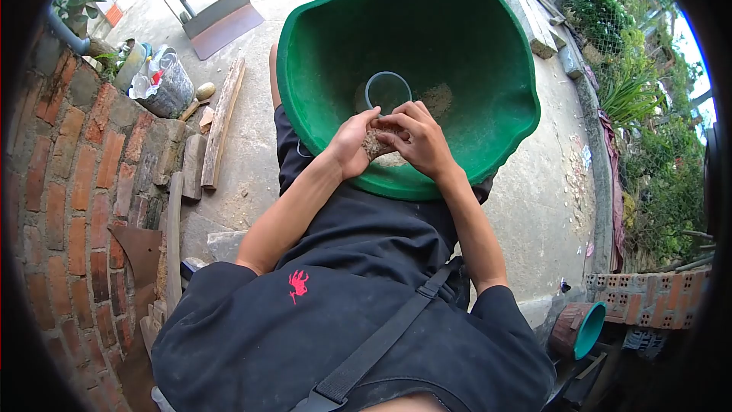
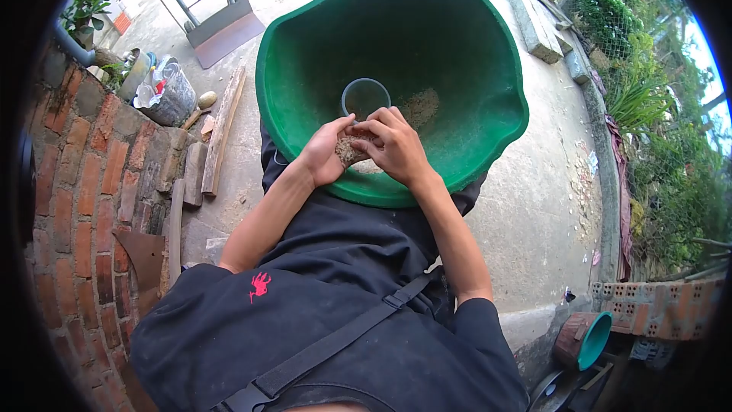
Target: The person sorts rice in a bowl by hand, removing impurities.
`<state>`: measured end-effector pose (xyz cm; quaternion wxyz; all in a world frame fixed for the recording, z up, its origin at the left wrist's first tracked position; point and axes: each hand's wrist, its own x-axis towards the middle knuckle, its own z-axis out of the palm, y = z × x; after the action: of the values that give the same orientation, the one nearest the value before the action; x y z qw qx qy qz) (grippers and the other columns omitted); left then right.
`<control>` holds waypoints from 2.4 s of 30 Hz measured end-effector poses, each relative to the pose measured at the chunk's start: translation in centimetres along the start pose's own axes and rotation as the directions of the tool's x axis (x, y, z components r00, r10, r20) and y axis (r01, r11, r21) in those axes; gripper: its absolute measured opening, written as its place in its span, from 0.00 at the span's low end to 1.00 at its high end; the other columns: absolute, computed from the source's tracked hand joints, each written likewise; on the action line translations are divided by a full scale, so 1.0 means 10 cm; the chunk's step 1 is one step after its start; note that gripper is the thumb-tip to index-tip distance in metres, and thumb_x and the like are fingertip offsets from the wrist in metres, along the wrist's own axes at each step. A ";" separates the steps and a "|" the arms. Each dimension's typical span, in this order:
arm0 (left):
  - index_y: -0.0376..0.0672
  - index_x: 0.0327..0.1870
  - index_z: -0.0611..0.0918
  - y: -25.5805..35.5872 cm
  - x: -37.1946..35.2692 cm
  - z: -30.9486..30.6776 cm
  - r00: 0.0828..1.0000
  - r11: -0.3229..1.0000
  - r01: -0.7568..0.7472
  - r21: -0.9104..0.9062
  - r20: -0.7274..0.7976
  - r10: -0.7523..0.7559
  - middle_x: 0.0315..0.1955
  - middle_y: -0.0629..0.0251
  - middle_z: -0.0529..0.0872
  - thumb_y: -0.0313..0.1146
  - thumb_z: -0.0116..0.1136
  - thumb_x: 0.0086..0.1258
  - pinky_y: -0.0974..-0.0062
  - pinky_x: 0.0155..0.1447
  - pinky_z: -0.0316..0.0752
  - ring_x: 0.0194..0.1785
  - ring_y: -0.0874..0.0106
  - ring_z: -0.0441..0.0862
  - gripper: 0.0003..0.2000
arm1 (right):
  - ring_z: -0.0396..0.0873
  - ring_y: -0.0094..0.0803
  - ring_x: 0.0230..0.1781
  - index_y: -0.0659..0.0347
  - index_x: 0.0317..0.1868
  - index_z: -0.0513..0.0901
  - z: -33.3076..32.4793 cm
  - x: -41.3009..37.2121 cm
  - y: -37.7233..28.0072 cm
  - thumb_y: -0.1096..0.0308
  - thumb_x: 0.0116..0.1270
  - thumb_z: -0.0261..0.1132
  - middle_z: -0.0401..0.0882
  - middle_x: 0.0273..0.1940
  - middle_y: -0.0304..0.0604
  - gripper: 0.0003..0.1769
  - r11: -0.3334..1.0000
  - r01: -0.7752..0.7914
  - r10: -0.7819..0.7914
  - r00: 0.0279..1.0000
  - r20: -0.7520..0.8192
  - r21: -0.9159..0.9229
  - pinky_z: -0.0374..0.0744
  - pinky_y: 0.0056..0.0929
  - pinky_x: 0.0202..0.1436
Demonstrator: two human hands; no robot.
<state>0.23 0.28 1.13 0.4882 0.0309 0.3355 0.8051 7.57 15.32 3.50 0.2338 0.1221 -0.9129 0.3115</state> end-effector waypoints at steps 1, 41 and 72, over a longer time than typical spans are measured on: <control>0.36 0.48 0.79 0.00 0.00 0.01 1.000 1.000 0.011 0.010 -0.004 -0.011 0.41 0.56 0.87 0.41 0.38 0.81 0.65 0.53 0.82 0.42 0.66 0.86 0.19 | 0.76 0.36 0.40 0.55 0.42 0.88 0.01 -0.01 0.01 0.69 0.54 0.74 0.77 0.36 0.38 0.13 1.000 0.011 -0.011 1.000 0.004 0.003 0.78 0.35 0.43; 0.28 0.52 0.77 0.01 0.00 0.01 0.999 0.999 0.017 -0.027 0.031 -0.016 0.45 0.48 0.86 0.38 0.37 0.80 0.60 0.62 0.82 0.50 0.56 0.86 0.20 | 0.84 0.25 0.43 0.67 0.44 0.86 -0.13 0.02 0.09 0.80 0.67 0.66 0.87 0.40 0.43 0.06 0.520 -0.253 0.291 0.950 0.109 0.816 0.83 0.23 0.50; 0.29 0.49 0.80 -0.01 0.01 -0.02 1.000 1.000 0.010 -0.021 0.014 -0.009 0.43 0.51 0.86 0.39 0.31 0.82 0.63 0.54 0.82 0.45 0.62 0.86 0.23 | 0.77 0.38 0.44 0.59 0.43 0.86 -0.17 -0.17 -0.01 0.64 0.53 0.77 0.77 0.40 0.41 0.17 0.995 0.021 -0.020 1.000 0.013 -0.101 0.79 0.36 0.45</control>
<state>0.14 0.31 0.94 0.4948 0.0299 0.3235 0.8060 9.65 16.42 3.87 0.2374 0.1214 -0.9276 0.2616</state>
